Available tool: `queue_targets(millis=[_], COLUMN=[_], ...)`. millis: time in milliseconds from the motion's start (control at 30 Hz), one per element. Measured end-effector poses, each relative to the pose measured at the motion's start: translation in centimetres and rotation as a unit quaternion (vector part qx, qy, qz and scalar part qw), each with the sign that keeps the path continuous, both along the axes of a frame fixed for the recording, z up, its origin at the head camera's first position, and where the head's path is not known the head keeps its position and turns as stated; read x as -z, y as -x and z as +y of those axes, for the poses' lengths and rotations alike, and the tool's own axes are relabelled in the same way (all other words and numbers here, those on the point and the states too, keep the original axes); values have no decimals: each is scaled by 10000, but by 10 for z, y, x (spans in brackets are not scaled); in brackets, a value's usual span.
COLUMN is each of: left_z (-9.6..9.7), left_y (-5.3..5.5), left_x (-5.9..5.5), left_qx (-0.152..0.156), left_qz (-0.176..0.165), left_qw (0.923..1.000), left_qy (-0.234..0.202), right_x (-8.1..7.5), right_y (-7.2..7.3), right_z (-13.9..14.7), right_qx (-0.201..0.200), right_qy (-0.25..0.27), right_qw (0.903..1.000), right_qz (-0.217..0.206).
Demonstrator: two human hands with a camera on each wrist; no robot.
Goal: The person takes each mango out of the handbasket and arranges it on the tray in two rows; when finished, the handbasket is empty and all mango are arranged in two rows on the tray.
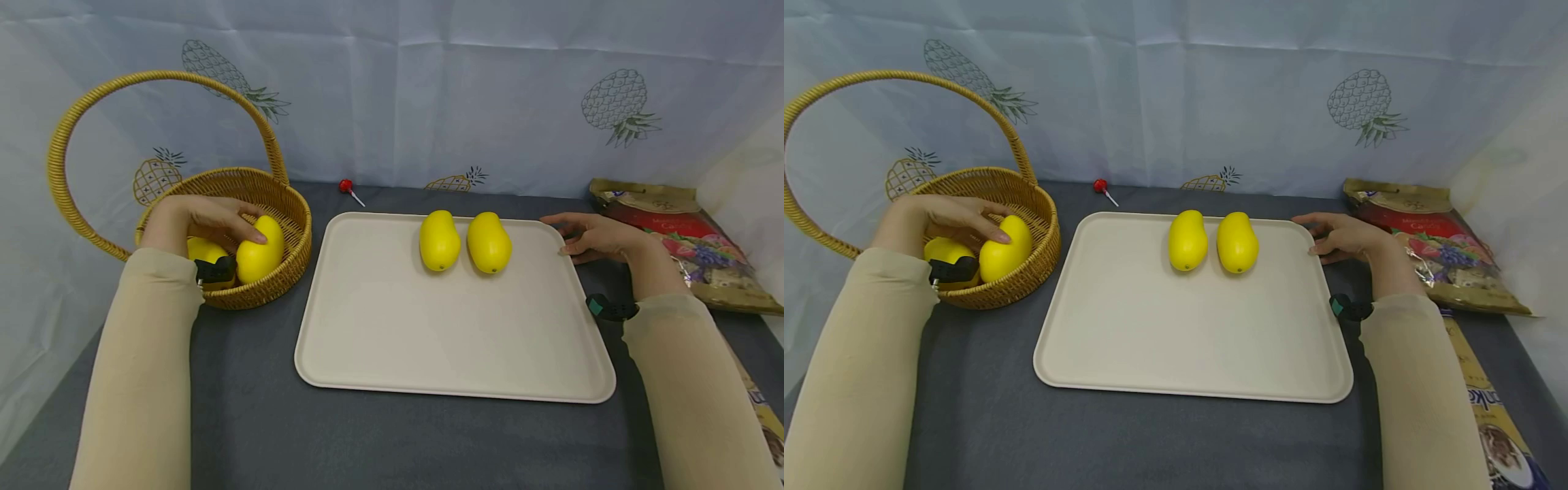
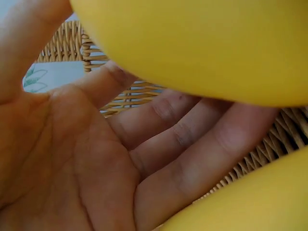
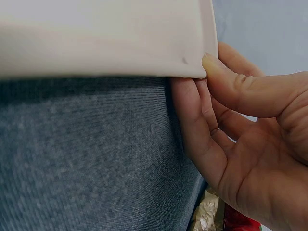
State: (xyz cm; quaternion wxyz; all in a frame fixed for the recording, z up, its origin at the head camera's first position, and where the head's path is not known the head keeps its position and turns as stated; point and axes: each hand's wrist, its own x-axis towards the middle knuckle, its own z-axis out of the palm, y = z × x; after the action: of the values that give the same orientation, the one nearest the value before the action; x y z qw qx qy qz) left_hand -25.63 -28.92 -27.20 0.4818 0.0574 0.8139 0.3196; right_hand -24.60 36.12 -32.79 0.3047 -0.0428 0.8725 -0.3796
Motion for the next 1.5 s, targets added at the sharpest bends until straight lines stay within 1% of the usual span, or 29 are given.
queue_targets(millis=[167, 267, 333, 367, 433, 500, 567, 633, 667, 767, 933, 1000, 1100, 1267, 1333, 1400, 1500], left_z=[-2, -4, -6, -7, -8, -8, -6, -3, -1, 8, 29, 39, 55, 80, 89, 98, 112], left_y=[0, 0, -1, -1, -3, -4, -5, -7, -7, -10, -16, -17, -20, -23, -24, -25, -26], left_x=[-1, -1, -2, -3, -6, -11, -16, -22, -24, -31, -37, -39, -40, -40, -39, -38, -34], left_qx=[-81, -82, -117, -153, -277, -469, -666, -853, -912, -1015, -1127, -1175, -1247, -1152, -1108, -1124, -1123], left_qz=[-122, -58, 118, 260, 654, 1055, 1345, 1518, 1548, 1601, 1672, 1694, 1703, 1592, 1509, 1420, 1337], left_qw=[9998, 9997, 9993, 9987, 9956, 9897, 9819, 9734, 9695, 9593, 9455, 9389, 9269, 9099, 9055, 9029, 9029], left_qy=[-94, -222, -345, -423, -603, -851, -1153, -1488, -1665, -2093, -2559, -2755, -3104, -3654, -3808, -3898, -3927], right_x=[0, 0, 0, 0, 0, 0, -1, -1, -1, -1, 0, 0, 1, 1, 1, 1, 0], right_y=[0, 1, 1, 1, 0, 0, 0, -1, -1, -1, 0, 1, 1, 0, 0, 0, 0], right_z=[0, 0, 1, 1, 1, 1, 1, 1, 1, 2, 2, 1, 1, 1, 1, 1, 2], right_qx=[-7, -25, -34, -33, -31, -27, -29, -39, -40, -40, -26, -31, -24, 11, 12, 1, -8], right_qy=[12, 24, 28, 27, 19, 14, 10, 1, -3, -4, 16, 14, 18, 3, -5, -10, 3], right_qw=[10000, 10000, 10000, 10000, 10000, 10000, 10000, 10000, 10000, 10000, 10000, 10000, 10000, 10000, 10000, 10000, 10000], right_qz=[1, -3, -17, -21, -30, -24, -13, 0, 3, 2, 3, -2, -9, 20, 32, 34, 28])
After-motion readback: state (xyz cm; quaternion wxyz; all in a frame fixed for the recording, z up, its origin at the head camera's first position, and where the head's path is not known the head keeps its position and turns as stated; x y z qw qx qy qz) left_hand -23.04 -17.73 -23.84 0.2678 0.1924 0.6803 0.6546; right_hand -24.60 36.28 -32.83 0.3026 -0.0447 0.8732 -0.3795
